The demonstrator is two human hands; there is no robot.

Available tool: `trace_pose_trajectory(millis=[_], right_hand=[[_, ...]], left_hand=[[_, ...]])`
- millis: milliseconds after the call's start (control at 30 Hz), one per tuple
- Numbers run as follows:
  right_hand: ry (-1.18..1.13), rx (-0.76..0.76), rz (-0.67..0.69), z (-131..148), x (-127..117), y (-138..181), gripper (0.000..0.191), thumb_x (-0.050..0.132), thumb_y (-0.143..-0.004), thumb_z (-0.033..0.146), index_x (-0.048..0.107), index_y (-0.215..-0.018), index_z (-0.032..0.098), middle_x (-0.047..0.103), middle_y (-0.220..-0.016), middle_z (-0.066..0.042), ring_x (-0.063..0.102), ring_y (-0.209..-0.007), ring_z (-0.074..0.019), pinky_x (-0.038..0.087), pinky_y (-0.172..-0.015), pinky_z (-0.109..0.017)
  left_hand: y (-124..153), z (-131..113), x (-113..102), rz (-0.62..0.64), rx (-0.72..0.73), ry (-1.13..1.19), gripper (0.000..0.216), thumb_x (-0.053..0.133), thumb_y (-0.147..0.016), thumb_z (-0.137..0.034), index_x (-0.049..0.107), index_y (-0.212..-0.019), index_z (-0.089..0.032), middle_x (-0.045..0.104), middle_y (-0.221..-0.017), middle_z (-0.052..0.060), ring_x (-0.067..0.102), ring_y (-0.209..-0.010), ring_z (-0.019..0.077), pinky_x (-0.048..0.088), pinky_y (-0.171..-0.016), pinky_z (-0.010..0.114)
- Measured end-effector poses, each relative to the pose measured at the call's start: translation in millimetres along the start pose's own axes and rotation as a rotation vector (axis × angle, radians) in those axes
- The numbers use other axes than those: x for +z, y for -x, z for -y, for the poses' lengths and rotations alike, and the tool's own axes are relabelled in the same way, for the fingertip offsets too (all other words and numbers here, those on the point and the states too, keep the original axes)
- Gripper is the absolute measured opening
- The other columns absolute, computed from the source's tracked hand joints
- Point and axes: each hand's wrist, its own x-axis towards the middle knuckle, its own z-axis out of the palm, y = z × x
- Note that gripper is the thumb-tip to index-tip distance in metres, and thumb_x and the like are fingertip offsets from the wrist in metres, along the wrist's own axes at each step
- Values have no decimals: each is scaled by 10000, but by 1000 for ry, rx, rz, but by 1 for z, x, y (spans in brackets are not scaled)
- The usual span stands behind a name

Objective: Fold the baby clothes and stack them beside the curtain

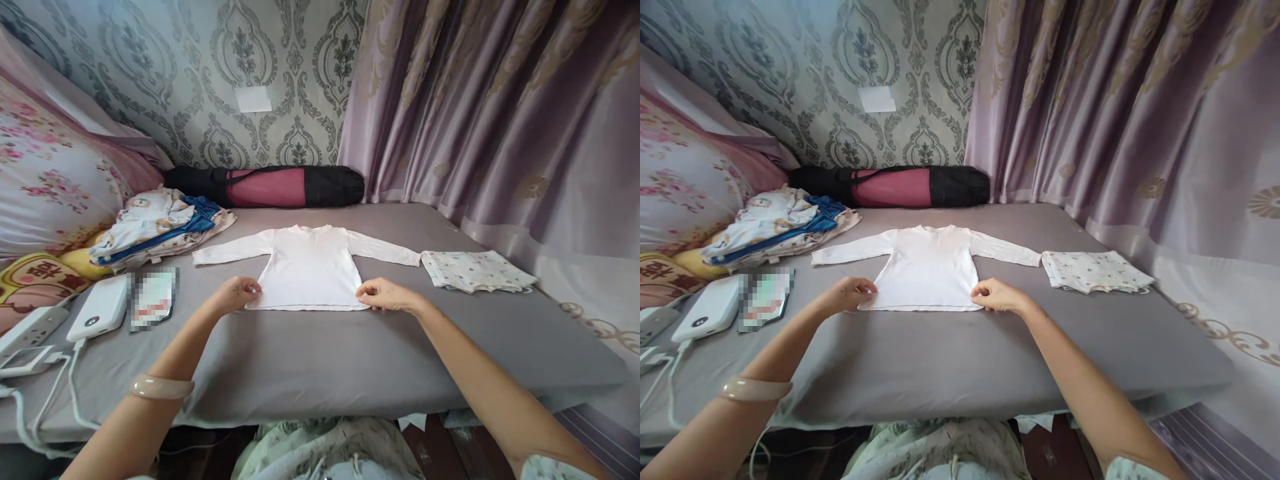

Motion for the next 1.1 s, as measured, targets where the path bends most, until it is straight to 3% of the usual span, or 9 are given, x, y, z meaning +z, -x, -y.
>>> trace_pose_trajectory(millis=[67, 167, 267, 433, 567, 733, 900, 1000, 1100], right_hand=[[-3, 15, -41, -4, -13, -12, 226, 609, -769, 367, 708, -873, 191, 614, -597, 19, 520, -477, -97, 357, -457, -195], [172, -10, -261, -4, -28, -44, 170, 572, -806, 301, 703, -842, 199, 691, -760, -18, 627, -681, -150, 446, -596, -231], [389, -24, -409, 2, -30, -80, 174, 572, -816, 239, 694, -936, 209, 696, -1024, -49, 624, -960, -191, 455, -781, -266], [601, -15, -378, 6, -22, -109, 272, 559, -863, 273, 630, -1117, 207, 598, -1211, -96, 564, -1095, -217, 434, -830, -280], [703, -102, -252, -2, -30, -109, 236, 504, -922, 291, 621, -1114, 220, 575, -1190, -89, 557, -1060, -208, 423, -819, -279], [908, -284, -199, -10, -41, -104, 332, 415, -893, 73, 612, -1124, 205, 581, -1142, -110, 491, -1086, -229, 369, -890, -312], [978, -277, -300, -10, -43, -105, 355, 340, -925, 98, 601, -1133, 219, 603, -1110, -120, 468, -1061, -255, 344, -881, -342], [973, -249, -307, -11, -43, -106, 301, 360, -944, 152, 619, -1072, 235, 610, -1102, -110, 464, -1073, -247, 338, -879, -337], [929, -173, -311, -9, -44, -108, 281, 385, -935, 159, 641, -1028, 226, 620, -1107, -111, 489, -1075, -244, 344, -879, -342]], left_hand=[[-9, -13, -1, -74, 67, -157, 139, 602, -677, -248, 706, -759, -205, 638, -723, 29, 579, -695, 190, 419, -648, 281], [-32, -52, 15, -89, 217, -182, 173, 537, -778, -264, 693, -809, -197, 680, -823, 61, 618, -789, 212, 455, -730, 302], [-62, -102, 51, -37, 393, -81, 236, 452, -831, -210, 684, -855, -177, 698, -909, 79, 638, -858, 204, 481, -786, 296], [-110, -154, 114, -78, 492, 25, 324, 424, -815, -105, 645, -1050, -140, 673, -1089, 122, 626, -993, 216, 482, -908, 340], [-131, -156, 141, -146, 556, 32, 393, 371, -826, -68, 577, -1152, -142, 633, -1142, 141, 576, -1102, 234, 455, -984, 414], [-133, -150, 155, -207, 600, -64, 379, 353, -896, -134, 511, -1240, -143, 568, -1269, 164, 495, -1237, 243, 336, -1104, 478], [-123, -157, 155, -152, 511, -212, 471, 352, -950, -358, 447, -1342, -116, 439, -1431, 183, 330, -1375, 296, 276, -1125, 487], [-116, -162, 151, -97, 489, -310, 590, 356, -931, -525, 424, -1396, -169, 359, -1496, 160, 247, -1406, 352, 211, -1134, 525], [-111, -167, 150, -62, 499, -374, 610, 343, -925, -558, 401, -1426, -215, 321, -1518, 156, 217, -1412, 380, 186, -1123, 560]])
